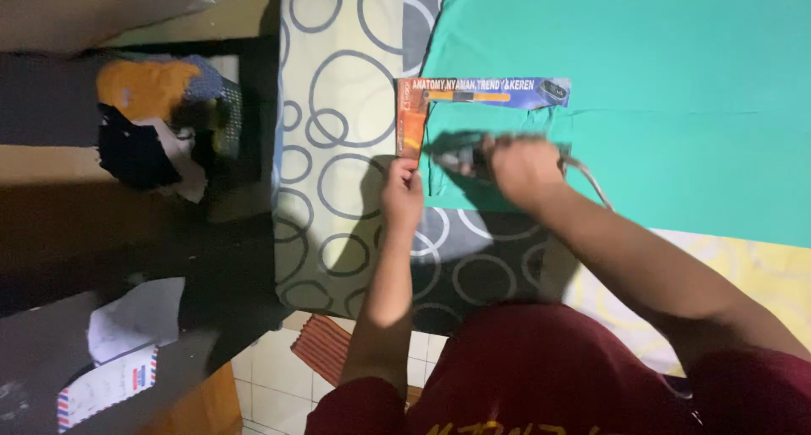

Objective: Ironing and folding a green t-shirt using a folding guide

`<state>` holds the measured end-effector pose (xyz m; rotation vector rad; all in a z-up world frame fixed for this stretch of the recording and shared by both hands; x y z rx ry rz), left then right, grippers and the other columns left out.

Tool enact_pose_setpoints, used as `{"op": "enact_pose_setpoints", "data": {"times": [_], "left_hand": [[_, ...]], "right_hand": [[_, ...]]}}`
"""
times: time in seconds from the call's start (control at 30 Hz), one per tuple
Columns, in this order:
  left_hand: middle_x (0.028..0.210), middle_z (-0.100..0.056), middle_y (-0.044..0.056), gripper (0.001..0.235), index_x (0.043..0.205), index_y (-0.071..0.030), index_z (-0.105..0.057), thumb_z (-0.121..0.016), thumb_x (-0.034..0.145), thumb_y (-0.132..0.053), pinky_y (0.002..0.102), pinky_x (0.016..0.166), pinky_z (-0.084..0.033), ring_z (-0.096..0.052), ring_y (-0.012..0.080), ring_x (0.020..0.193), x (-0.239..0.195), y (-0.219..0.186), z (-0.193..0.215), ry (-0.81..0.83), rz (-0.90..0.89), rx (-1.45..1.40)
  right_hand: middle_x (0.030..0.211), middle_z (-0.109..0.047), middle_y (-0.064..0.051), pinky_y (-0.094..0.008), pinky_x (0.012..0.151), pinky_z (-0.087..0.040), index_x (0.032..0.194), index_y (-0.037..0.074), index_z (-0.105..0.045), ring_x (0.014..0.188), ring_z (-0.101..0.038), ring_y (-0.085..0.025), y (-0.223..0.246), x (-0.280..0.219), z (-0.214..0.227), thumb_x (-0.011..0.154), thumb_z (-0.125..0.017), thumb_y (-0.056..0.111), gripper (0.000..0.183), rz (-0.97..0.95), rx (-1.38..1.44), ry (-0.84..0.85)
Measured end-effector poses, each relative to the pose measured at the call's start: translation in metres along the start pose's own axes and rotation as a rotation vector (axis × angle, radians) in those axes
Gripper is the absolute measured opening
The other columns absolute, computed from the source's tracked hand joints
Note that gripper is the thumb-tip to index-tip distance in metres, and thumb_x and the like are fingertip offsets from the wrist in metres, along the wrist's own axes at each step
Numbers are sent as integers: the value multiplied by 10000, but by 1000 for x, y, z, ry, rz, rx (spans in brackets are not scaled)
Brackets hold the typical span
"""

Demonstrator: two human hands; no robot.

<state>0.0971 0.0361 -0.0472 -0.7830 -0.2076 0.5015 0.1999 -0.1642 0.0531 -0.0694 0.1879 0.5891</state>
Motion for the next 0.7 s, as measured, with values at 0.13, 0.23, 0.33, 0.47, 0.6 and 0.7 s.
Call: {"op": "enact_pose_setpoints", "data": {"times": [0.13, 0.23, 0.33, 0.47, 0.6, 0.7], "left_hand": [[1081, -726, 48, 313, 1133, -307, -733, -622, 913, -115, 455, 893, -567, -713, 322, 1040, 12, -41, 22, -45, -143, -63], [1384, -593, 18, 440, 1241, -377, -738, -602, 958, -69, 464, 1142, -330, -542, 278, 1327, 36, -54, 7, 67, -347, -44], [1626, -346, -15, 440, 1340, -455, -674, -618, 1011, -168, 567, 1257, -58, -214, 315, 1540, 46, -50, -8, 274, -286, 137], [1737, -114, -114, 471, 1385, -532, -609, -575, 1058, -194, 649, 1245, -1, -13, 339, 1601, 51, -44, -15, 469, -189, 227], [1725, -44, -182, 473, 1386, -633, -540, -516, 1089, -265, 650, 1239, 12, 64, 273, 1598, 54, -33, -21, 522, -160, 262], [1728, -66, -167, 452, 1379, -607, -561, -489, 1093, -264, 659, 1234, 56, 62, 299, 1598, 52, -34, -19, 547, -110, 225]], "right_hand": [[649, -740, -50, -424, 531, -583, 727, 188, -788, 631, -759, -244, 15, -34, 10, 904, -595, 208, 263, 95, 40, 133], [632, -734, -32, -399, 539, -582, 705, 226, -784, 621, -755, -222, -4, -21, 3, 900, -601, 224, 267, 92, -28, 116], [635, -741, -46, -389, 546, -584, 700, 220, -785, 640, -766, -222, -33, 7, -1, 913, -573, 198, 302, 81, -64, 89], [669, -758, -33, -400, 615, -602, 738, 224, -784, 699, -781, -212, -38, 15, 24, 895, -556, 230, 277, 153, -109, 135], [630, -736, 8, -416, 575, -578, 684, 293, -776, 651, -754, -177, -19, -14, 15, 823, -597, 231, 235, 215, -166, 220], [836, -804, -85, -475, 705, -620, 854, 158, -801, 813, -794, -258, 5, -35, 31, 930, -642, 178, 177, 329, -64, 379]]}}
Point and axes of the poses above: each hand's wrist, its own x-axis towards the middle knuckle, its own z-axis out of the back of the hand, y = z × x, the point moved 9 cm from there along x, towards the middle knuckle
